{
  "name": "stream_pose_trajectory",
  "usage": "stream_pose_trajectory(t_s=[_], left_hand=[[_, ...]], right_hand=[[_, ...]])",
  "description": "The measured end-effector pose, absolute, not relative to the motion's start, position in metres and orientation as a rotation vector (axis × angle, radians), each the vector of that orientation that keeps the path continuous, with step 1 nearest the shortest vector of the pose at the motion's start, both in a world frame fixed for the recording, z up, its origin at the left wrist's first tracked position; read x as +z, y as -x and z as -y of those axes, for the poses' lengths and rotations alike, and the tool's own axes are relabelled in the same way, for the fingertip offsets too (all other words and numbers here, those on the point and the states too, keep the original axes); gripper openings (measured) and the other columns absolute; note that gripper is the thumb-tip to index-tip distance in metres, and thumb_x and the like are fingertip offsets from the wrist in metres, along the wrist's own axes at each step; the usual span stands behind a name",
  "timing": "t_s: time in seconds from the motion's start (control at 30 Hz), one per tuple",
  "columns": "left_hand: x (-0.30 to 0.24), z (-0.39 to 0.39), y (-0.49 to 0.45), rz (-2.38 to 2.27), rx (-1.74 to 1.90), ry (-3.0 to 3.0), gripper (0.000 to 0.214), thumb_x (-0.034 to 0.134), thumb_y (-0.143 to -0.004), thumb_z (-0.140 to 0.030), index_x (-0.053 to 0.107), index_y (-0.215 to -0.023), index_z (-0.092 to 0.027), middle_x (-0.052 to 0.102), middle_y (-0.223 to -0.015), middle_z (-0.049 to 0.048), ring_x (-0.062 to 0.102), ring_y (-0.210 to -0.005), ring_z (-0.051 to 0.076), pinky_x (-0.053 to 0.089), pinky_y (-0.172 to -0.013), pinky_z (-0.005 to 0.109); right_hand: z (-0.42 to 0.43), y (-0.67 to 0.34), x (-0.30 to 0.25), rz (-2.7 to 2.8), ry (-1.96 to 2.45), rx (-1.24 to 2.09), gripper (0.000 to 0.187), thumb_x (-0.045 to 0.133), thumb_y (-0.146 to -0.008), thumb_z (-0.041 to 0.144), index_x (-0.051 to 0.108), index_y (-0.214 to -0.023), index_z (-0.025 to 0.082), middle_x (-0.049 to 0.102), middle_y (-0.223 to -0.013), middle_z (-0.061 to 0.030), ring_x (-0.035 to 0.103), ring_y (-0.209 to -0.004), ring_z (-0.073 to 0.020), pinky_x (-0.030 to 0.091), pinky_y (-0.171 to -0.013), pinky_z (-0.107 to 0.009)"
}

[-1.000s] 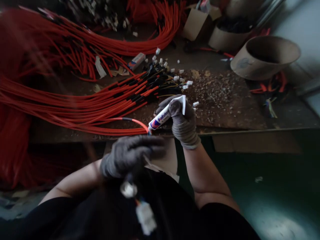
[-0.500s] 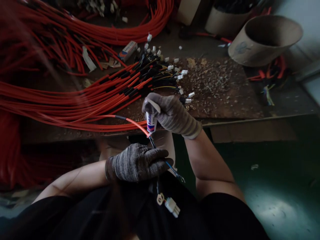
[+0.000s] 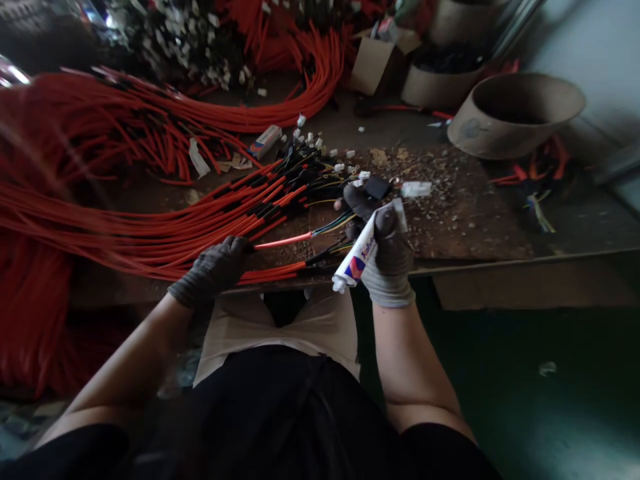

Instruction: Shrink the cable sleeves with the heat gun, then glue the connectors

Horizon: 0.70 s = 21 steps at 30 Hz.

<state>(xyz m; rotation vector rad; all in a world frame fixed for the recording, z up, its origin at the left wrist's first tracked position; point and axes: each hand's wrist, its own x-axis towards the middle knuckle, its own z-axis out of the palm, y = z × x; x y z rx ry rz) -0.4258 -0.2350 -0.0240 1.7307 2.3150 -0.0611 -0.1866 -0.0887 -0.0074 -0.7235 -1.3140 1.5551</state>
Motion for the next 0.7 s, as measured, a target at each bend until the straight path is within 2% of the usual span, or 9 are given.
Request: stream_pose_trajectory(t_s=[0.07, 0.13, 0.23, 0.33, 0.43, 0.57, 0.63, 0.7], left_hand=[[-0.035, 0.243, 0.425, -2.379, 0.021, -1.658, 0.029, 0.054, -0.094, -0.031, 0.06, -0.115, -0.012, 0.065, -0.106, 0.0147, 0.069, -0.091, 0.027, 0.055, -0.078, 0.037], [-0.043, 0.237, 0.415, -2.312, 0.34, -1.699, 0.022, 0.059, -0.092, -0.028, 0.064, -0.108, -0.015, 0.068, -0.103, 0.0112, 0.069, -0.092, 0.023, 0.054, -0.079, 0.032], [-0.046, 0.211, 0.393, -2.001, 0.871, -1.743, 0.015, 0.067, -0.087, -0.026, 0.067, -0.1, -0.017, 0.071, -0.095, 0.006, 0.068, -0.089, 0.017, 0.053, -0.08, 0.026], [-0.039, 0.183, 0.371, -1.678, 1.14, -1.615, 0.017, 0.07, -0.085, -0.028, 0.068, -0.096, -0.015, 0.073, -0.091, 0.0041, 0.069, -0.083, 0.015, 0.053, -0.076, 0.023], [-0.033, 0.176, 0.355, -1.598, 1.051, -1.614, 0.025, 0.068, -0.087, -0.034, 0.068, -0.104, -0.015, 0.074, -0.096, 0.0047, 0.069, -0.087, 0.016, 0.053, -0.079, 0.025], [-0.039, 0.187, 0.354, -1.791, 0.536, -1.828, 0.042, 0.07, -0.084, -0.035, 0.063, -0.12, -0.014, 0.071, -0.112, 0.0121, 0.067, -0.103, 0.024, 0.052, -0.088, 0.031], [-0.046, 0.182, 0.363, -1.833, 0.323, -1.855, 0.04, 0.062, -0.09, -0.033, 0.059, -0.126, -0.016, 0.069, -0.113, 0.0127, 0.067, -0.102, 0.025, 0.052, -0.086, 0.031], [-0.052, 0.162, 0.373, -1.999, 0.192, -1.809, 0.037, 0.049, -0.096, -0.026, 0.056, -0.131, -0.017, 0.067, -0.116, 0.014, 0.066, -0.104, 0.025, 0.051, -0.085, 0.032]], right_hand=[[0.09, 0.191, -0.003, 1.126, 0.701, 1.545, 0.032, 0.051, -0.093, 0.052, 0.069, -0.112, 0.033, 0.074, -0.114, 0.0011, 0.069, -0.106, -0.0181, 0.058, -0.069, -0.027], [0.093, 0.196, 0.001, 1.013, 0.679, 1.574, 0.027, 0.054, -0.092, 0.048, 0.07, -0.108, 0.032, 0.074, -0.112, 0.003, 0.07, -0.101, -0.0154, 0.057, -0.066, -0.024], [0.097, 0.199, 0.006, 0.93, 0.675, 1.644, 0.024, 0.059, -0.09, 0.045, 0.069, -0.105, 0.031, 0.076, -0.106, 0.0034, 0.071, -0.098, -0.016, 0.059, -0.07, -0.027], [0.097, 0.194, 0.001, 0.958, 0.724, 1.698, 0.026, 0.061, -0.087, 0.047, 0.069, -0.107, 0.033, 0.076, -0.109, 0.0019, 0.069, -0.103, -0.0191, 0.06, -0.07, -0.032], [0.087, 0.173, -0.014, 1.014, 0.84, 1.717, 0.028, 0.057, -0.087, 0.053, 0.073, -0.099, 0.034, 0.074, -0.114, -0.0003, 0.07, -0.102, -0.0216, 0.06, -0.065, -0.035], [0.067, 0.128, -0.029, 0.971, 0.915, 1.455, 0.029, 0.053, -0.087, 0.053, 0.077, -0.09, 0.036, 0.076, -0.101, 0.0, 0.07, -0.082, -0.0184, 0.058, -0.056, -0.033], [0.064, 0.121, -0.032, 0.988, 0.882, 1.407, 0.032, 0.049, -0.09, 0.054, 0.076, -0.09, 0.038, 0.075, -0.107, 0.0006, 0.07, -0.086, -0.0185, 0.061, -0.063, -0.035], [0.068, 0.138, -0.038, 1.019, 0.842, 1.514, 0.034, 0.047, -0.091, 0.056, 0.076, -0.09, 0.039, 0.073, -0.114, -0.0001, 0.07, -0.095, -0.0204, 0.062, -0.074, -0.04]])
